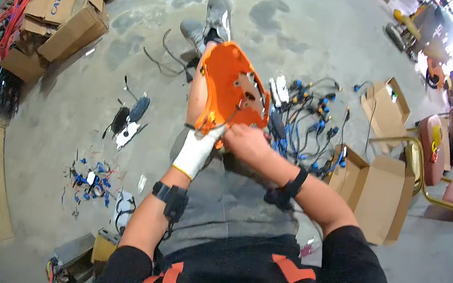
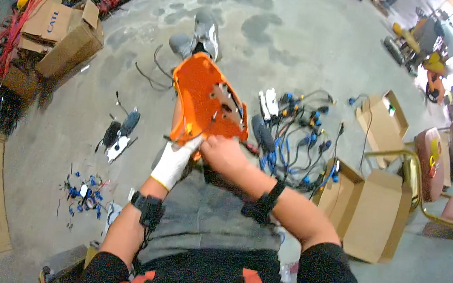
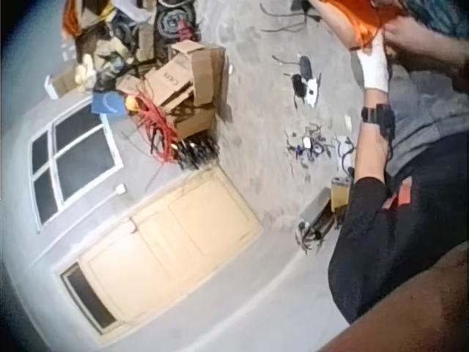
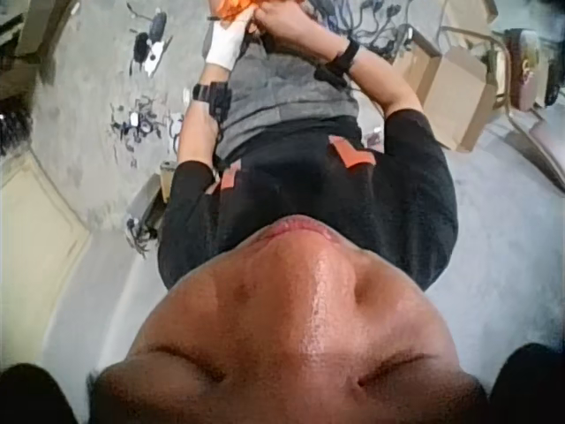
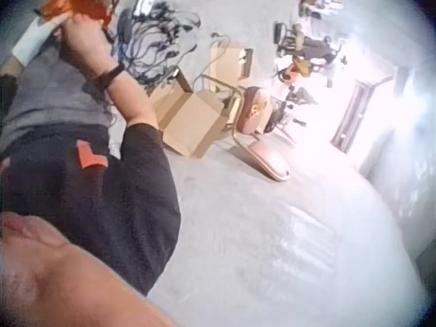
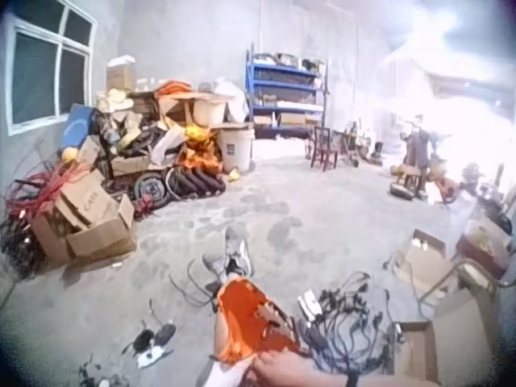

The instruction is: Install electrical components and wiring onto a motorcycle fairing using hand tools.

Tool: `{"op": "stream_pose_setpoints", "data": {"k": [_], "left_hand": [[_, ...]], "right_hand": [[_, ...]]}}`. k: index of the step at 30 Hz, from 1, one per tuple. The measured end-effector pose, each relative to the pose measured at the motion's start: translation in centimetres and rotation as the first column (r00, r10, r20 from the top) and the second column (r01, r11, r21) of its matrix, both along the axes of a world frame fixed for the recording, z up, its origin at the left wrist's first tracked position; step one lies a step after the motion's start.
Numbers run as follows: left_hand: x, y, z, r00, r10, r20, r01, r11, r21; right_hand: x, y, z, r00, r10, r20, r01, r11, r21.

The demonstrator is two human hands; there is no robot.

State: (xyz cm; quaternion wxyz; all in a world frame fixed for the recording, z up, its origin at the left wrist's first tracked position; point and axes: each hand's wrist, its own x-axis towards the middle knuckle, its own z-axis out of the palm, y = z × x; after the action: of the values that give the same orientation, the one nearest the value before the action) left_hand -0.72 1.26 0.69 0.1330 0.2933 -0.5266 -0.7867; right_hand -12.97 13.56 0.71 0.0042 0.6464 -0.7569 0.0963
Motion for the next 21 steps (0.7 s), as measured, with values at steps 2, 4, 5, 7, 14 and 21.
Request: {"op": "stream_pose_setpoints", "data": {"k": [2, 4, 5, 7, 14, 21], "left_hand": [[-0.7, -0.2, 0.2, 0.998, 0.049, -0.041, -0.046, 0.997, 0.054], [-0.1, -0.6, 1.5, 0.997, -0.023, -0.079, 0.035, 0.987, 0.156], [-0.1, -0.5, 2.2, 0.998, 0.044, -0.040, -0.036, 0.982, 0.186], [0.2, -1.1, 2.1, 0.993, 0.116, 0.000, -0.113, 0.968, 0.223], [3.2, -2.6, 3.6, 0.985, 0.164, 0.052, -0.172, 0.943, 0.285], [6.1, -5.0, 5.7, 0.869, 0.479, 0.126, -0.492, 0.864, 0.105]], "right_hand": [[-0.3, -1.1, 1.6, 0.999, -0.038, 0.038, 0.031, 0.984, 0.177], [-0.7, -0.3, 3.9, 1.000, -0.019, 0.023, 0.014, 0.977, 0.213], [-1.3, 0.5, 2.7, 0.989, -0.049, 0.143, 0.045, 0.999, 0.030], [-3.8, 2.8, 1.3, 0.920, -0.161, 0.358, 0.191, 0.980, -0.050], [-7.9, 18.8, -15.4, 0.459, -0.812, 0.360, 0.737, 0.575, 0.356], [1.1, 23.3, -20.5, 0.835, -0.500, 0.229, 0.316, 0.777, 0.544]]}}
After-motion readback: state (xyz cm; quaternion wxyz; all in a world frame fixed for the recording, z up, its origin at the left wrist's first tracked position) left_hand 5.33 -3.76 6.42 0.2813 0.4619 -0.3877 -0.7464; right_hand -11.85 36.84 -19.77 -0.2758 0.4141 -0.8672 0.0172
